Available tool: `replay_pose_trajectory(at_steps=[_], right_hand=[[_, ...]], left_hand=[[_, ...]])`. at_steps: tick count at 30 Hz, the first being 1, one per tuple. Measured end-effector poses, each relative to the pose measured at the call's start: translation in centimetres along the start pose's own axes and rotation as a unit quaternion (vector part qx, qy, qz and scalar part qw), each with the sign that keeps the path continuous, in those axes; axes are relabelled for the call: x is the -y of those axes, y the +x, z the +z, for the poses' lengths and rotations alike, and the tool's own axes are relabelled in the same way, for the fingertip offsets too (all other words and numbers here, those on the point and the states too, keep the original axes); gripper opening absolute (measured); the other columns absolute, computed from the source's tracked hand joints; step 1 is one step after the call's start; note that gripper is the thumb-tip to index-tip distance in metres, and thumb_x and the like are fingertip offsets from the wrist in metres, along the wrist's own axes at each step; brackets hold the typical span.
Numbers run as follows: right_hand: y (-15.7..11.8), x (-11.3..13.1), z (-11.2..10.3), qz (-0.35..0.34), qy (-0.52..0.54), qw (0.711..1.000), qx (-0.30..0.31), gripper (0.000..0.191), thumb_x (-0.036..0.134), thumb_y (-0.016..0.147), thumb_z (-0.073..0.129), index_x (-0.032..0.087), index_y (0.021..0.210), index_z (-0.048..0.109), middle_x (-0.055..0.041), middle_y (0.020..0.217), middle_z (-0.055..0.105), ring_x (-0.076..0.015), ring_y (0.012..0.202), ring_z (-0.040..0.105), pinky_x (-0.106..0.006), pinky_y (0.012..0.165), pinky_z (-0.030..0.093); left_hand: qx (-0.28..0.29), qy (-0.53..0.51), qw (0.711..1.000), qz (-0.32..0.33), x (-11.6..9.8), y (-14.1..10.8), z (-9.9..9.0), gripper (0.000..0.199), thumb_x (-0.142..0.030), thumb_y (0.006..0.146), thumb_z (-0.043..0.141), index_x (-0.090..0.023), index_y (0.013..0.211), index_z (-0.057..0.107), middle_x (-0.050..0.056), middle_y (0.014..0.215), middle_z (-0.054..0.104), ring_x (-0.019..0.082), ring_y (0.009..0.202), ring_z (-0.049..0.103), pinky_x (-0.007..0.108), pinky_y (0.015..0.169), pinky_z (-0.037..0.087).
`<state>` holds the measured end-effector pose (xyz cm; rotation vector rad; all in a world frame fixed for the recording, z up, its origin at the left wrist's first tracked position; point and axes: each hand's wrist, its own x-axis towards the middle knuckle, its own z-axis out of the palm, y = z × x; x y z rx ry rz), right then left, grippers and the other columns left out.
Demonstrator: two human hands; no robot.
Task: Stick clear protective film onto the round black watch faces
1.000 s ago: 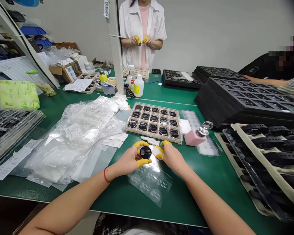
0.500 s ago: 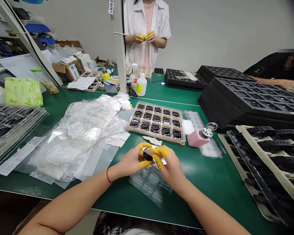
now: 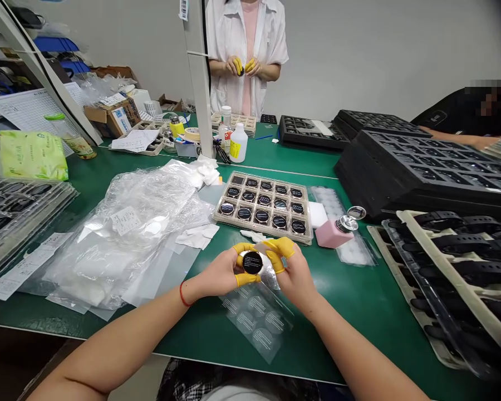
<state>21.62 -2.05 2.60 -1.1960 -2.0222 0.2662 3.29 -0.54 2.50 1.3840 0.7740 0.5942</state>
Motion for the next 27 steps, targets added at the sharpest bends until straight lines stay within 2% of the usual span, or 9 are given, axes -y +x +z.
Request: replay_pose_trajectory(at_steps=[4,8,13,18,20,22,25,27], right_hand=[[-0.4,1.0,0.1,-0.095,-0.086,0.992,0.008,0.028,0.008,0.083,0.043,0.024,0.099,0.059,-0.0046,0.086,0.059,-0.0204,0.082,0.047,-0.039,0.081,0.038],[-0.9,1.5,0.8,-0.136,-0.152,0.979,0.0,0.029,0.003,0.079,0.044,0.024,0.09,0.061,-0.0043,0.083,0.057,-0.0202,0.084,0.045,-0.041,0.09,0.035],[-1.4,1.6,1.1,-0.147,-0.166,0.975,-0.013,0.032,0.0,0.078,0.042,0.024,0.088,0.06,-0.0035,0.084,0.056,-0.0191,0.083,0.044,-0.041,0.093,0.034],[-1.8,2.0,1.7,-0.149,-0.154,0.976,-0.027,0.031,0.001,0.077,0.043,0.024,0.087,0.061,-0.0037,0.08,0.055,-0.0199,0.081,0.045,-0.041,0.092,0.035],[-1.7,2.1,1.5,-0.133,-0.105,0.985,-0.02,0.03,0.004,0.079,0.043,0.024,0.092,0.061,-0.0043,0.081,0.056,-0.0202,0.081,0.046,-0.041,0.089,0.037],[-1.4,2.0,0.8,-0.085,-0.027,0.996,-0.01,0.026,0.009,0.083,0.045,0.025,0.097,0.06,-0.0038,0.083,0.058,-0.02,0.081,0.048,-0.039,0.083,0.04],[-0.9,1.7,-0.6,0.03,0.079,0.995,-0.05,0.018,0.019,0.089,0.047,0.027,0.099,0.059,-0.0029,0.087,0.059,-0.0194,0.084,0.051,-0.036,0.077,0.043],[-0.8,1.6,-1.0,0.07,0.092,0.99,-0.077,0.015,0.021,0.09,0.047,0.027,0.096,0.059,-0.0039,0.095,0.059,-0.0201,0.091,0.052,-0.037,0.079,0.043]], left_hand=[[0.007,-0.013,1.0,-0.007,0.1,0.0,-0.4,0.048,-0.027,0.071,0.07,-0.02,0.113,0.047,0.003,0.092,0.062,0.018,0.083,0.062,0.031,0.074,0.049],[-0.016,-0.006,1.0,-0.004,0.1,0.1,-0.8,0.049,-0.029,0.069,0.072,-0.019,0.111,0.048,0.002,0.086,0.061,0.014,0.074,0.059,0.024,0.065,0.047],[-0.018,0.0,1.0,-0.001,0.3,0.1,-1.1,0.051,-0.027,0.071,0.07,-0.018,0.115,0.047,0.001,0.081,0.059,0.01,0.065,0.053,0.02,0.056,0.041],[-0.017,-0.038,0.999,0.003,0.3,0.1,-1.2,0.05,-0.022,0.068,0.071,-0.018,0.112,0.047,0.002,0.083,0.059,0.014,0.073,0.058,0.024,0.063,0.045],[-0.021,-0.044,0.999,0.008,0.2,0.1,-1.3,0.053,-0.021,0.067,0.073,-0.019,0.113,0.046,0.003,0.089,0.059,0.015,0.078,0.06,0.026,0.068,0.047],[-0.026,-0.03,0.999,0.014,0.0,0.1,-1.3,0.051,-0.024,0.069,0.072,-0.021,0.113,0.045,0.003,0.093,0.059,0.015,0.078,0.06,0.026,0.069,0.048],[-0.043,0.015,0.999,0.021,-0.2,0.1,-1.2,0.047,-0.028,0.073,0.07,-0.021,0.112,0.045,0.003,0.092,0.059,0.014,0.076,0.06,0.027,0.068,0.049],[-0.054,0.034,0.998,0.029,-0.2,0.2,-1.0,0.046,-0.029,0.074,0.069,-0.021,0.112,0.045,0.003,0.093,0.059,0.015,0.078,0.06,0.028,0.07,0.05]])
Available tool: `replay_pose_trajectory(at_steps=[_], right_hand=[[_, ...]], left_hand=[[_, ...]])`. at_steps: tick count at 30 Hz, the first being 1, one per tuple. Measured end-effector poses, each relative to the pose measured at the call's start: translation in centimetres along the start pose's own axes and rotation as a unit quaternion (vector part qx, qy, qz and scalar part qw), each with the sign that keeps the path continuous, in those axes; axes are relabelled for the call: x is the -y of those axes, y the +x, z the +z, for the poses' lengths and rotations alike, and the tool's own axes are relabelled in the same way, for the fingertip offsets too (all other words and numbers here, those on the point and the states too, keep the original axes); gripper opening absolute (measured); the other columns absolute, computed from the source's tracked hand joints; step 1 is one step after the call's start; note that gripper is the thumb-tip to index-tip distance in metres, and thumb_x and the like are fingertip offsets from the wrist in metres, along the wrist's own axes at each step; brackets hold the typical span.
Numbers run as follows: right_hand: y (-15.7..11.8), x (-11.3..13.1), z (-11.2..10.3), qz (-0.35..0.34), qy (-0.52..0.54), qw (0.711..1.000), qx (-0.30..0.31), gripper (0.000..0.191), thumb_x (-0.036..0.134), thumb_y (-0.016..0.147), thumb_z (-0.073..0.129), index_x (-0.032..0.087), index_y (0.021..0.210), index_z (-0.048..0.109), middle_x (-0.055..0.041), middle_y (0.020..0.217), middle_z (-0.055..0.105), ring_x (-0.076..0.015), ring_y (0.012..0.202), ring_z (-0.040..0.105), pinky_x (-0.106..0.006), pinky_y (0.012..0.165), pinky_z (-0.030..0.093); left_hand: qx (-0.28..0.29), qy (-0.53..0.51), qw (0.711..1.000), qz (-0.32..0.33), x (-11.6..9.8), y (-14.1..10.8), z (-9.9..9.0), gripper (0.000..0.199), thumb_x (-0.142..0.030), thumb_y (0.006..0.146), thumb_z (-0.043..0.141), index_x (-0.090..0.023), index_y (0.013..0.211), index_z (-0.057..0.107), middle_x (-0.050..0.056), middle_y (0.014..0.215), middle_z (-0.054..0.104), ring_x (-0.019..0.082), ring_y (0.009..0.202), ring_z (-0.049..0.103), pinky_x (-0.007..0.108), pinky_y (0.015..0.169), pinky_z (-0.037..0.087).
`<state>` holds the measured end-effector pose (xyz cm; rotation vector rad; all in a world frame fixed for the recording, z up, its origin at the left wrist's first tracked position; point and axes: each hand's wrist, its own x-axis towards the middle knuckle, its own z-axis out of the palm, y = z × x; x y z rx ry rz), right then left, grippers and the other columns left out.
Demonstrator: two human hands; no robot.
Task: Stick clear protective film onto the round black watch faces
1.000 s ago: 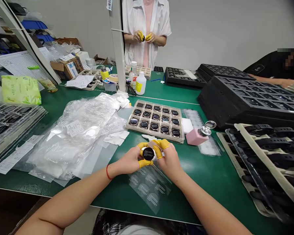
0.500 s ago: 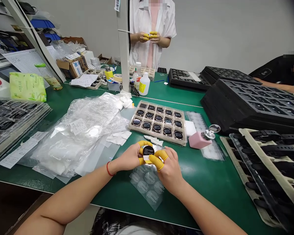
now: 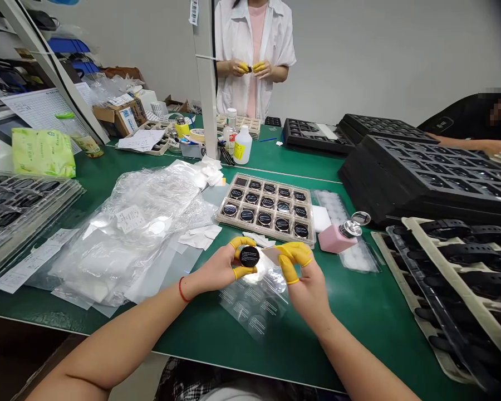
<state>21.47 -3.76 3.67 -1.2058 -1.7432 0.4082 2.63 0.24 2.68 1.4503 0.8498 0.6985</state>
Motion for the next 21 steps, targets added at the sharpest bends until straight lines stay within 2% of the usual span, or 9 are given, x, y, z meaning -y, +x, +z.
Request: replay_pose_trajectory(at_steps=[1,4,6,11,16,21], right_hand=[[-0.1,0.0,0.1,-0.005,-0.013,1.0,0.0,0.014,0.021,0.09,0.047,0.026,0.096,0.059,-0.0046,0.1,0.059,-0.021,0.096,0.052,-0.039,0.083,0.043],[-0.8,0.2,1.0,-0.074,-0.088,0.993,0.028,0.018,0.019,0.089,0.047,0.025,0.102,0.057,-0.0067,0.119,0.055,-0.025,0.112,0.046,-0.048,0.094,0.036],[-1.3,0.3,1.7,-0.112,-0.135,0.984,0.033,0.023,0.015,0.088,0.046,0.024,0.107,0.054,-0.0081,0.123,0.054,-0.0266,0.118,0.043,-0.053,0.098,0.031],[-2.0,0.7,2.3,-0.143,-0.194,0.97,0.021,0.032,0.006,0.084,0.045,0.024,0.11,0.052,-0.007,0.116,0.06,-0.0265,0.121,0.042,-0.054,0.103,0.026],[-2.0,0.6,2.5,-0.171,-0.196,0.965,-0.03,0.028,0.006,0.081,0.048,0.025,0.101,0.055,-0.0028,0.102,0.063,-0.0251,0.114,0.047,-0.052,0.105,0.024],[-1.6,0.0,3.0,-0.185,-0.192,0.963,-0.046,0.028,0.004,0.078,0.045,0.021,0.098,0.053,-0.0056,0.094,0.061,-0.0238,0.103,0.051,-0.052,0.101,0.03]], left_hand=[[-0.003,0.008,1.0,0.008,0.0,0.0,0.1,0.045,-0.03,0.074,0.069,-0.021,0.112,0.046,0.003,0.095,0.059,0.015,0.08,0.06,0.028,0.072,0.05],[0.002,0.039,0.998,0.043,-0.1,-0.1,0.2,0.041,-0.03,0.078,0.065,-0.021,0.114,0.047,0.005,0.105,0.059,0.017,0.087,0.061,0.03,0.079,0.05],[0.008,0.065,0.996,0.061,-0.1,-0.2,0.2,0.038,-0.027,0.08,0.062,-0.021,0.115,0.048,0.007,0.111,0.058,0.018,0.092,0.06,0.031,0.083,0.05],[0.008,0.114,0.991,0.069,0.2,-0.3,0.2,0.035,-0.021,0.082,0.058,-0.021,0.116,0.05,0.007,0.112,0.058,0.017,0.091,0.061,0.028,0.081,0.05],[-0.002,0.081,0.995,0.067,0.4,-0.4,0.5,0.041,-0.023,0.081,0.06,-0.021,0.12,0.046,0.007,0.114,0.058,0.016,0.088,0.063,0.027,0.08,0.051],[0.015,0.096,0.992,0.077,0.1,-0.6,0.8,0.035,-0.025,0.081,0.059,-0.021,0.115,0.05,0.006,0.112,0.059,0.016,0.089,0.063,0.027,0.081,0.051]])
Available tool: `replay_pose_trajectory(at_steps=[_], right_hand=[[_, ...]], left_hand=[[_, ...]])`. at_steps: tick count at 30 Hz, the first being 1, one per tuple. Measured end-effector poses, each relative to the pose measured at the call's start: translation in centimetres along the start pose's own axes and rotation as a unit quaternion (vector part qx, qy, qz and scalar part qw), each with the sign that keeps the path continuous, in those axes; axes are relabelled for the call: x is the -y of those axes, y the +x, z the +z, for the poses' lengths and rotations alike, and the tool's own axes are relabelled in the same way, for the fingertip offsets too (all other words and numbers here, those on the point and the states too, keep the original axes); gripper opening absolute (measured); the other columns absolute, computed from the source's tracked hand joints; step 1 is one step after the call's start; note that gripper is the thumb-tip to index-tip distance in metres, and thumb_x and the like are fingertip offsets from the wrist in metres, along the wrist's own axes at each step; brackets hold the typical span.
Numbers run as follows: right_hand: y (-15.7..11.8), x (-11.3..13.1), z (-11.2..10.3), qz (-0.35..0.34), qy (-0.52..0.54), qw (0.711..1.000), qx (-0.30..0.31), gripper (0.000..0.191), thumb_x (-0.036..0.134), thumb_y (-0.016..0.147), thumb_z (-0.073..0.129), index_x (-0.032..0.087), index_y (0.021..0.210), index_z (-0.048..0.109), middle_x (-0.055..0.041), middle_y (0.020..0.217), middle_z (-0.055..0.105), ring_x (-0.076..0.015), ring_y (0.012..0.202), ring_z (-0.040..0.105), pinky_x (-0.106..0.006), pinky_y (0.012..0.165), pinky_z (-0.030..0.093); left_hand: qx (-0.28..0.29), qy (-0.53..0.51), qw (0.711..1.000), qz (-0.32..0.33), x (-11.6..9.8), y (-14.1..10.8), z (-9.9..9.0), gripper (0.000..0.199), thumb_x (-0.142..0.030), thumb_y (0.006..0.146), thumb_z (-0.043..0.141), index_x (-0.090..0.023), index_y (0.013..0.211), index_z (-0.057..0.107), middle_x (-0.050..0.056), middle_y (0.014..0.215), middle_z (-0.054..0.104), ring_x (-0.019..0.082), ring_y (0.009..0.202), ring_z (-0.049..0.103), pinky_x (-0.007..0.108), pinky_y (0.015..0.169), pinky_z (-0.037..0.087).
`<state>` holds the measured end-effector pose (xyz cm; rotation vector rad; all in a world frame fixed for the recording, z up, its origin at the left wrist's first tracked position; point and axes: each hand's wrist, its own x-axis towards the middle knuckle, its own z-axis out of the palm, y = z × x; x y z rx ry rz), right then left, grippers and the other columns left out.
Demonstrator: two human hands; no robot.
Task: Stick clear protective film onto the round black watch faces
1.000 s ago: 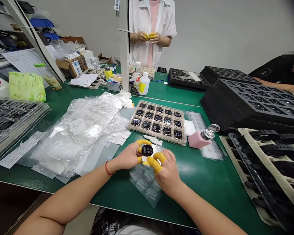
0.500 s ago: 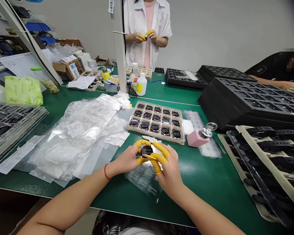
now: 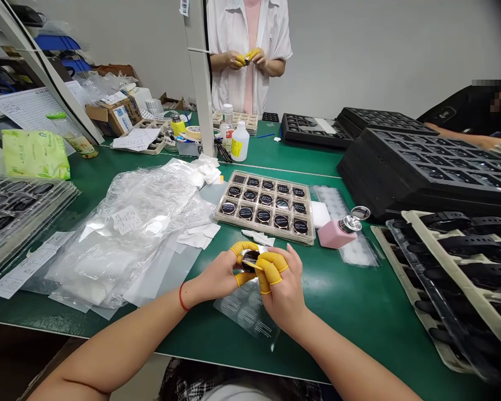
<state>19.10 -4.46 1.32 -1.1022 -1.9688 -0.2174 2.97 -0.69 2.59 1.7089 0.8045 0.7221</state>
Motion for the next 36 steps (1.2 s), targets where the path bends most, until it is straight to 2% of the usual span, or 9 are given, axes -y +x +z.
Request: replay_pose_trajectory(at_steps=[3,9,15,17,21,26,30,34,36], right_hand=[[0.3,-0.4,0.2,0.002,-0.002,1.0,0.004,0.029,0.004,0.077,0.043,0.02,0.1,0.052,-0.0059,0.093,0.058,-0.0217,0.096,0.052,-0.051,0.1,0.032],[1.2,-1.3,0.2,0.02,-0.03,0.999,0.002,0.023,0.008,0.077,0.043,0.02,0.095,0.052,-0.0059,0.086,0.056,-0.0234,0.093,0.049,-0.049,0.096,0.033],[2.1,-2.6,-1.0,0.052,0.069,0.996,0.035,0.016,0.012,0.085,0.043,0.02,0.091,0.055,-0.0036,0.08,0.056,-0.0193,0.081,0.049,-0.039,0.08,0.04],[2.1,-2.6,-1.3,0.023,0.076,0.996,0.044,0.017,0.012,0.085,0.045,0.021,0.095,0.057,-0.0029,0.082,0.058,-0.0195,0.085,0.049,-0.041,0.086,0.038],[1.5,-2.1,-1.2,-0.041,0.014,0.996,0.08,0.024,0.006,0.081,0.047,0.021,0.093,0.06,-0.0035,0.085,0.061,-0.0215,0.091,0.048,-0.048,0.099,0.028],[0.4,-1.4,-0.3,-0.069,-0.032,0.994,0.075,0.027,0.002,0.078,0.045,0.02,0.09,0.061,-0.0041,0.081,0.06,-0.0217,0.092,0.048,-0.045,0.101,0.028],[-0.3,-0.7,0.3,-0.076,-0.031,0.995,0.064,0.023,0.005,0.081,0.045,0.019,0.09,0.06,-0.0043,0.082,0.061,-0.0218,0.092,0.048,-0.043,0.1,0.029],[-0.1,-1.1,0.2,-0.032,0.016,0.997,0.071,0.021,0.012,0.086,0.044,0.021,0.096,0.059,-0.004,0.084,0.061,-0.0216,0.09,0.05,-0.044,0.096,0.034],[0.2,-2.4,-0.1,0.045,0.063,0.995,0.066,0.019,0.019,0.089,0.044,0.022,0.101,0.058,-0.0046,0.089,0.062,-0.0211,0.09,0.052,-0.04,0.089,0.04]], left_hand=[[0.013,0.016,1.0,-0.004,0.0,-0.1,0.1,0.03,-0.027,0.082,0.058,-0.02,0.111,0.053,0.006,0.109,0.061,0.017,0.088,0.062,0.028,0.08,0.052],[0.024,-0.003,1.0,0.002,0.5,0.0,0.1,0.04,-0.026,0.081,0.059,-0.019,0.118,0.047,0.006,0.103,0.061,0.019,0.09,0.061,0.03,0.08,0.051],[0.032,-0.076,0.996,-0.037,0.5,0.3,-0.1,0.05,-0.028,0.075,0.068,-0.02,0.119,0.046,0.006,0.099,0.063,0.02,0.086,0.063,0.032,0.078,0.051],[0.039,-0.102,0.992,-0.056,0.5,0.4,-0.3,0.048,-0.028,0.073,0.069,-0.02,0.115,0.048,0.006,0.095,0.064,0.02,0.085,0.063,0.033,0.077,0.051],[0.046,-0.139,0.986,-0.076,0.9,0.6,-0.7,0.048,-0.026,0.072,0.071,-0.02,0.113,0.048,0.003,0.091,0.063,0.017,0.083,0.063,0.032,0.077,0.051],[0.016,-0.118,0.989,-0.09,1.4,0.7,-0.9,0.05,-0.027,0.071,0.071,-0.019,0.114,0.047,0.002,0.087,0.06,0.013,0.074,0.058,0.024,0.065,0.047],[0.019,-0.135,0.988,-0.077,1.8,0.7,-1.3,0.051,-0.023,0.074,0.068,-0.02,0.118,0.043,0.002,0.089,0.059,0.013,0.074,0.058,0.022,0.063,0.045],[0.023,-0.105,0.993,-0.057,2.1,1.0,-1.7,0.046,-0.024,0.075,0.068,-0.021,0.115,0.045,0.002,0.091,0.058,0.014,0.078,0.059,0.024,0.067,0.047],[0.027,-0.086,0.995,-0.04,2.2,1.2,-1.9,0.041,-0.026,0.076,0.067,-0.021,0.111,0.046,0.003,0.096,0.058,0.016,0.082,0.061,0.028,0.074,0.049]])
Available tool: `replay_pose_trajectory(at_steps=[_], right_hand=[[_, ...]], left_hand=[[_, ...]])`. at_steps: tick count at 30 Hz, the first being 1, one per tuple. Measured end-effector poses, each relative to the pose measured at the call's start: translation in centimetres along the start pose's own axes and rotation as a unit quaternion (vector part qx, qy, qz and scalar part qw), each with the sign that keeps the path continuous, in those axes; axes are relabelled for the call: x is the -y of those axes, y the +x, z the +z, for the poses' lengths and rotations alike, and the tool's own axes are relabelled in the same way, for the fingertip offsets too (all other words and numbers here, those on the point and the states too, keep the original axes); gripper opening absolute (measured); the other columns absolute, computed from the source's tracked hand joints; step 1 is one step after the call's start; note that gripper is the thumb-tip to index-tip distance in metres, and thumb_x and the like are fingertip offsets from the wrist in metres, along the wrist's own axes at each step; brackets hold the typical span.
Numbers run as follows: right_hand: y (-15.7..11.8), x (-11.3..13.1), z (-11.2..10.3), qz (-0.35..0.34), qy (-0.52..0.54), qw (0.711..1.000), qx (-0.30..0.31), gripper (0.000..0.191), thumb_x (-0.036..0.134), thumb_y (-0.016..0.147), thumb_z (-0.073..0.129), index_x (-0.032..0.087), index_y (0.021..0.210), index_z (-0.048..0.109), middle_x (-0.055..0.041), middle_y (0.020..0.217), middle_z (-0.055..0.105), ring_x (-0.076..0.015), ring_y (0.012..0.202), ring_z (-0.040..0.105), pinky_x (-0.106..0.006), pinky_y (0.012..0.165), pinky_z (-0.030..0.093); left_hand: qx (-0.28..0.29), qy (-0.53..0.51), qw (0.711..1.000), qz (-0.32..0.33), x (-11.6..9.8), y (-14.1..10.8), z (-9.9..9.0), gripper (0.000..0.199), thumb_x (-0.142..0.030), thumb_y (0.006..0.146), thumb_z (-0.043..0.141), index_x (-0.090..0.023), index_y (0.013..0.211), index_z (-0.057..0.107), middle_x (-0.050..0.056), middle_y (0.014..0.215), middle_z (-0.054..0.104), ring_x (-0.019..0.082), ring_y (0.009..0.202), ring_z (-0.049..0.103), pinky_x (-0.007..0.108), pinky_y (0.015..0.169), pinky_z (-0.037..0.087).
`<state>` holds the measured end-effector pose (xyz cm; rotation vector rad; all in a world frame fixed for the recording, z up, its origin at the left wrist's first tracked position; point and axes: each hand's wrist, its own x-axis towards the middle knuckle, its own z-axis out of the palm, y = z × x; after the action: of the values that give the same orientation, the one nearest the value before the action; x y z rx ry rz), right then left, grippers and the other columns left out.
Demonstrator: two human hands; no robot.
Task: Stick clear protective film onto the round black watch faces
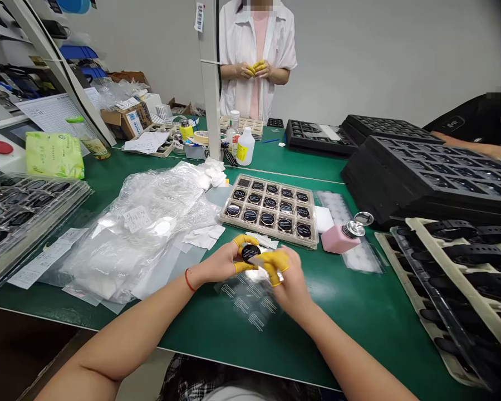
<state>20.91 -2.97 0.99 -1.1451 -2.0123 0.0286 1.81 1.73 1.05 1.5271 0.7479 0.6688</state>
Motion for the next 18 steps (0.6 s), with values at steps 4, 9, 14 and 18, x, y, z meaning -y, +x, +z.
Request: replay_pose_trajectory(at_steps=[4,9,14,18], right_hand=[[0.3,-4.2,-0.8,0.196,0.019,0.98,0.014,0.026,0.029,0.088,0.045,0.019,0.11,0.056,-0.0086,0.102,0.063,-0.0223,0.091,0.056,-0.037,0.079,0.046],[-0.2,-6.8,0.2,0.171,-0.059,0.981,0.069,0.021,0.027,0.083,0.05,0.017,0.089,0.068,-0.01,0.082,0.064,-0.0258,0.084,0.054,-0.041,0.075,0.045],[0.8,-2.8,1.8,0.177,0.146,0.97,0.079,0.027,0.03,0.088,0.047,0.021,0.11,0.06,-0.0057,0.094,0.064,-0.0194,0.088,0.058,-0.035,0.078,0.047],[4.6,-1.9,3.2,0.173,0.197,0.959,0.104,0.038,0.026,0.082,0.053,0.02,0.119,0.052,-0.0013,0.081,0.061,-0.0161,0.073,0.058,-0.031,0.067,0.049]], left_hand=[[0.019,-0.027,0.999,-0.011,0.0,0.3,-0.5,0.039,-0.023,0.076,0.067,-0.022,0.108,0.044,0.003,0.095,0.058,0.02,0.09,0.064,0.036,0.083,0.049],[0.021,-0.066,0.997,-0.026,-0.1,0.2,-0.7,0.043,-0.02,0.074,0.068,-0.022,0.109,0.045,0.003,0.092,0.061,0.02,0.091,0.064,0.038,0.085,0.049],[0.01,-0.11,0.994,-0.011,0.1,0.3,0.0,0.05,-0.022,0.071,0.071,-0.023,0.115,0.048,0.003,0.093,0.064,0.019,0.086,0.064,0.037,0.083,0.051],[-0.023,-0.14,0.99,-0.012,0.5,0.7,-0.4,0.068,-0.023,0.075,0.068,-0.024,0.133,0.034,0.004,0.086,0.068,0.019,0.081,0.065,0.035,0.079,0.051]])
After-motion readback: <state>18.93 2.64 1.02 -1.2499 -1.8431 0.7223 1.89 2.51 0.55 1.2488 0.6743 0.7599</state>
